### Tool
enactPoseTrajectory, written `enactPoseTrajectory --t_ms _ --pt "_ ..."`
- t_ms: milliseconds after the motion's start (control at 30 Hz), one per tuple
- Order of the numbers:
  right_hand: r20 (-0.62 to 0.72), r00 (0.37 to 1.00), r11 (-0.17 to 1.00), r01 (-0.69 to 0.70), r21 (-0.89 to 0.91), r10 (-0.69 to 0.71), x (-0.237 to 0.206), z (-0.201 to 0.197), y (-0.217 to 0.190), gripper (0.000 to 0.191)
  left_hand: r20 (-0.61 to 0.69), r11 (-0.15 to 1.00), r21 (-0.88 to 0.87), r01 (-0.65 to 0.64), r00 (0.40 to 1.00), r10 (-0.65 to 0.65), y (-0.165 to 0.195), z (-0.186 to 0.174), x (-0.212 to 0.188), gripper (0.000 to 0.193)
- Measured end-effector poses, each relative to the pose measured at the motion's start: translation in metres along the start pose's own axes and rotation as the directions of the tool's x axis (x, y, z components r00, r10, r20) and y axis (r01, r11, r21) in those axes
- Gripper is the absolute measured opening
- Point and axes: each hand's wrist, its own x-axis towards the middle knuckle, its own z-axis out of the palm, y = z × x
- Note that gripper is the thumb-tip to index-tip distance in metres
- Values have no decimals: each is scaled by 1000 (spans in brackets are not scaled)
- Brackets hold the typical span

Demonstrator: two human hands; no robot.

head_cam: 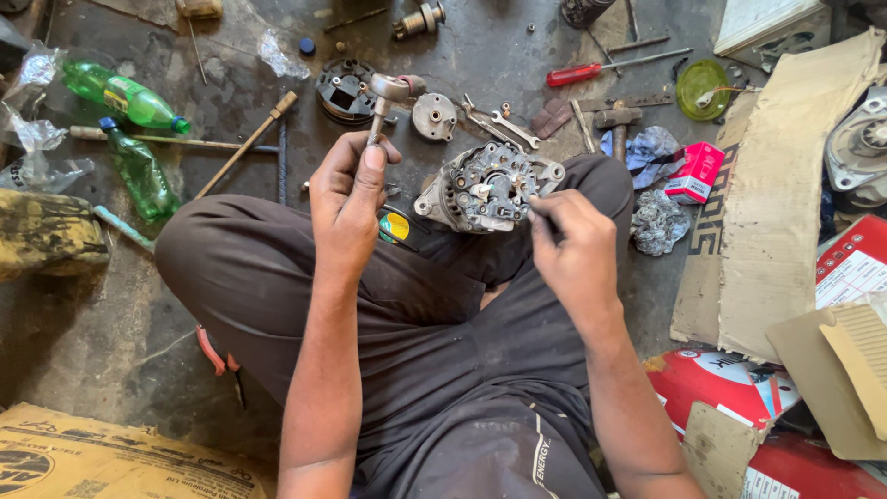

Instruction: The person sits on the floor and disassembles an alternator using a socket wrench and screwdriver. They remove bolts and internal components, then reassemble the unit by inserting parts and tightening fasteners.

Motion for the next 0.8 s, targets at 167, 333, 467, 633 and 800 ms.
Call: enactPoseTrajectory --t_ms 167,333,467,633,800 --pt "26 1000 998 -8 -55 10 -6 2 6 15 -5 1000 -5 6 1000 -6 1 0 -1 23" --pt "170 886 787 -463 407 432 -11 9 39 14 -12 1000 4 -1 1000 1 1 -3 -1 23" --pt "261 858 695 -513 504 443 -14 12 63 14 -6 1000 -22 12 1000 -12 0 -1 0 23" --pt "201 888 673 -446 590 412 -15 14 55 16 -16 999 39 -7 1000 8 1 -1 0 22" --pt "-58 988 983 -135 127 143 -13 7 20 14 -42 999 -21 49 998 -50 2 -3 0 20"
